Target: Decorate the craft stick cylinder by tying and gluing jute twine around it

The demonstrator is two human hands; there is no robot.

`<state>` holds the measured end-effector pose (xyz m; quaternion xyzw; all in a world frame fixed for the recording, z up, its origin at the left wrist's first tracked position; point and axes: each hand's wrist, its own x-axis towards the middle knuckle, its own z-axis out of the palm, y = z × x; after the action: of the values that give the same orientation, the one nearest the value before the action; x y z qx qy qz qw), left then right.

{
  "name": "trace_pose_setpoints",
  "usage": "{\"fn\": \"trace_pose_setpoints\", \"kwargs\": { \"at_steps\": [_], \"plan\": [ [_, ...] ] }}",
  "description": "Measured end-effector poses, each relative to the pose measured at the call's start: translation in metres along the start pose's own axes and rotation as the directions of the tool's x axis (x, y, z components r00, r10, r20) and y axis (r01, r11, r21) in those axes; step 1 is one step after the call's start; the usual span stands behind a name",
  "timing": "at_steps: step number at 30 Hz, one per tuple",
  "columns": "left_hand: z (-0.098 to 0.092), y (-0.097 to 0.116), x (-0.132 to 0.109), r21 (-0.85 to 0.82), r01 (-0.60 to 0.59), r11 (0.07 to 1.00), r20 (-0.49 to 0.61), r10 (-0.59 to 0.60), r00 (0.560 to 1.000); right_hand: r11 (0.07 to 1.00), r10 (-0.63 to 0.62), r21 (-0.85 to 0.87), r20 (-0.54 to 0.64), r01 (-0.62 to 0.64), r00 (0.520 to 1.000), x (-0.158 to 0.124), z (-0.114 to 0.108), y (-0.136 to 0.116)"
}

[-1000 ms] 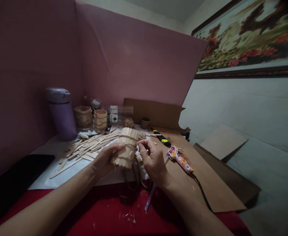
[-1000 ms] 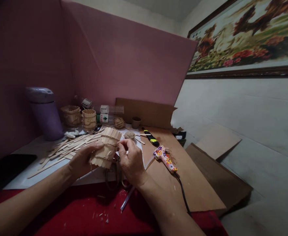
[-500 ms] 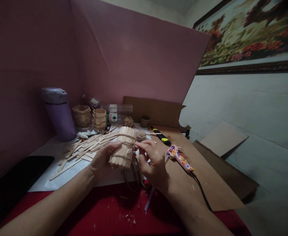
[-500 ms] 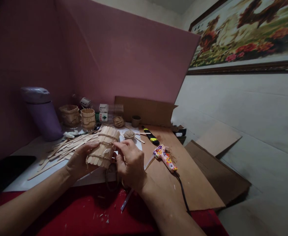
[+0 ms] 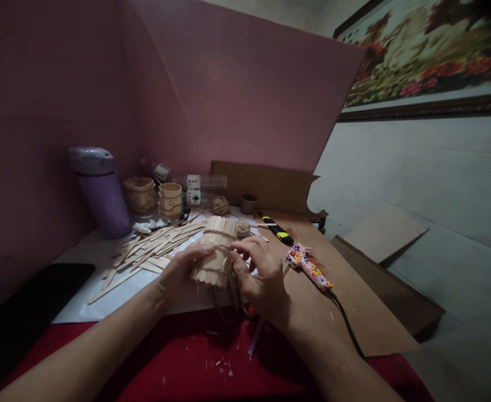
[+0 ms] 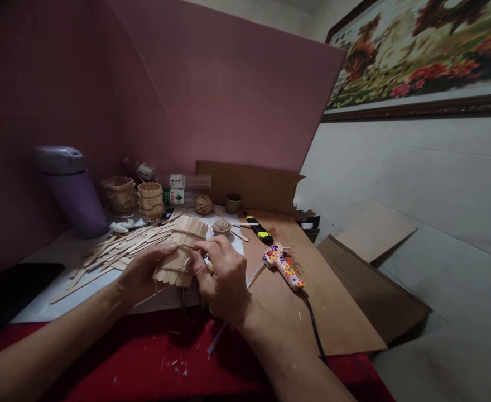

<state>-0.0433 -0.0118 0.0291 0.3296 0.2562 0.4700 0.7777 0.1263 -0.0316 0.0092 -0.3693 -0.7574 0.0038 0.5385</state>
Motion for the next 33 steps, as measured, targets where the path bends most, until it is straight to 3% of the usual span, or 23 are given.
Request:
{"fn": "trace_pose_setpoints", "kwargs": {
  "at_steps": [6, 10, 14, 24, 30, 33],
  "plan": [
    [0.002, -0.004, 0.001, 0.094, -0.057, 0.994, 0.057, 0.052, 0.997, 0.991, 0.117, 0.060, 0.015, -0.117, 0.993, 0.005, -0.001, -0.006],
    [-0.001, -0.004, 0.003, 0.102, -0.054, 0.993, 0.079, 0.046, 0.996, 0.934, 0.294, 0.198, 0.044, -0.297, 0.955, 0.008, 0.001, -0.005],
    [-0.003, -0.005, 0.003, 0.094, -0.041, 0.995, 0.070, 0.035, 0.997, 0.856, 0.385, 0.331, 0.103, -0.397, 0.917, 0.009, 0.001, -0.003],
    [-0.001, -0.007, 0.002, 0.102, -0.062, 0.993, 0.063, 0.055, 0.996, 0.824, 0.439, 0.367, 0.070, -0.432, 0.896, 0.009, 0.007, 0.004],
    [-0.001, -0.006, 0.003, 0.087, -0.032, 0.996, 0.097, 0.024, 0.995, 0.763, 0.486, 0.418, 0.130, -0.493, 0.864, 0.013, 0.004, 0.003],
    [-0.001, -0.006, 0.003, 0.065, -0.025, 0.998, 0.105, 0.018, 0.994, 0.774, 0.492, 0.409, 0.091, -0.483, 0.866, 0.011, 0.005, 0.003]
  ]
}}
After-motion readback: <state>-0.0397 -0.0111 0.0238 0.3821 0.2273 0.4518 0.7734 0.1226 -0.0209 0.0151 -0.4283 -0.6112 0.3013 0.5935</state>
